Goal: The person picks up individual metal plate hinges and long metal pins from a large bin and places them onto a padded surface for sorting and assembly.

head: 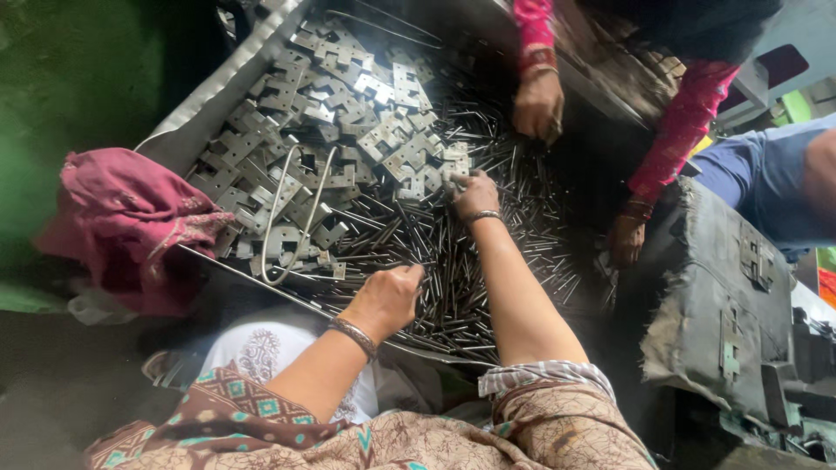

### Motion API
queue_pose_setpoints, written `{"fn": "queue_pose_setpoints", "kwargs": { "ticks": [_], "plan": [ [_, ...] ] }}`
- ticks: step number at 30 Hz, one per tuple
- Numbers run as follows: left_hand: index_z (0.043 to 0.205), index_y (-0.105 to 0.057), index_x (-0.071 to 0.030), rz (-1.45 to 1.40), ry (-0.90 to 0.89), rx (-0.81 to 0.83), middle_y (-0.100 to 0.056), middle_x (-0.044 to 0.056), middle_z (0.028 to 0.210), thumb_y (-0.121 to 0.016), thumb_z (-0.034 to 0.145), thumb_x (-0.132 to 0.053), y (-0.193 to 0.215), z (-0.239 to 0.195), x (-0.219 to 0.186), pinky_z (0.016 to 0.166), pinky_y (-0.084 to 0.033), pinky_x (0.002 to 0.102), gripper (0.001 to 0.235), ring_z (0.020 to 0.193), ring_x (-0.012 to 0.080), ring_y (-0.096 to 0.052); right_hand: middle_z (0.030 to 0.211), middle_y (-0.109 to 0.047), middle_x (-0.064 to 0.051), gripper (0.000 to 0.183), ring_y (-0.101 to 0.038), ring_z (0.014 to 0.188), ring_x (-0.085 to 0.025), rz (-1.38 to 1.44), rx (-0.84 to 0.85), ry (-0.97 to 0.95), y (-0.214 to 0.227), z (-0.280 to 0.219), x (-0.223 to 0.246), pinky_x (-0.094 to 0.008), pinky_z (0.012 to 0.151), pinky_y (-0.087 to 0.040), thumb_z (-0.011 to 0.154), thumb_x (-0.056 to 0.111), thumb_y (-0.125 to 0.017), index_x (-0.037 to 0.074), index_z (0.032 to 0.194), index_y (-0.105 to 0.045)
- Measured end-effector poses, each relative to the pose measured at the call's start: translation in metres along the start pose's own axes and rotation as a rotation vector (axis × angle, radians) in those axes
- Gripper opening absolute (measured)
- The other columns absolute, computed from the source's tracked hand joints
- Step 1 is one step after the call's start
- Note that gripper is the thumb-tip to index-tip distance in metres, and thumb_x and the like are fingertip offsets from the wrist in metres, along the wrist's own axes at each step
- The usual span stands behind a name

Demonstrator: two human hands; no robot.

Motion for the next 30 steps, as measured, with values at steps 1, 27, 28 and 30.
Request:
{"fn": "queue_pose_setpoints", "kwargs": {
  "ticks": [1, 27, 28, 30],
  "plan": [
    [0.093, -0.061, 0.0, -0.025, -0.009, -0.017, -0.07, 0.022, 0.087, -0.068, 0.085, -0.006, 0.0, 0.0, 0.001, 0.074, -0.059, 0.047, 0.012, 0.08, 0.0412, -0.071, 0.14, -0.063, -0.014, 0.037, -0.061, 0.127, -0.034, -0.001, 0.004, 0.003, -0.008, 0.005, -0.004, -0.039, 0.108, -0.05, 0.09, 0.027, -0.075, 0.03, 0.127, -0.073],
    [0.105, -0.076, -0.006, -0.045, 0.354, -0.02, -0.076, 0.017, 0.102, -0.064, 0.098, -0.025, 0.006, 0.019, 0.063, 0.085, -0.055, 0.043, 0.024, 0.096, 0.0368, -0.071, 0.095, -0.077, -0.006, 0.021, -0.071, 0.083, -0.012, 0.724, 0.039, -0.147, 0.078, -0.231, -0.087, -0.026, 0.076, -0.057, 0.087, 0.004, -0.075, 0.002, 0.108, -0.077],
    [0.105, -0.077, -0.006, 0.117, 0.351, 0.13, -0.076, 0.019, 0.106, -0.063, 0.095, -0.02, -0.011, 0.018, 0.065, 0.087, -0.056, 0.043, 0.022, 0.1, 0.0362, -0.072, 0.094, -0.078, -0.007, 0.019, -0.07, 0.085, -0.012, 0.643, 0.019, -0.119, 0.073, -0.248, -0.093, -0.026, 0.078, -0.057, 0.088, 0.003, -0.074, 0.001, 0.105, -0.079],
    [0.105, -0.078, -0.006, 0.278, 0.325, 0.288, -0.075, 0.02, 0.109, -0.063, 0.092, -0.014, -0.039, 0.015, 0.062, 0.089, -0.057, 0.044, 0.022, 0.104, 0.0357, -0.073, 0.089, -0.077, -0.005, 0.017, -0.069, 0.077, -0.013, 0.776, 0.058, -0.251, 0.05, -0.275, -0.109, -0.028, 0.071, -0.056, 0.089, 0.005, -0.073, 0.002, 0.105, -0.078]
  ]
}}
Point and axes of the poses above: each hand's wrist, its own z-axis towards the middle knuckle, its own y-axis out of the back of the hand, x = y × z, the point moved 6 cm from there along z, towards the middle knuckle
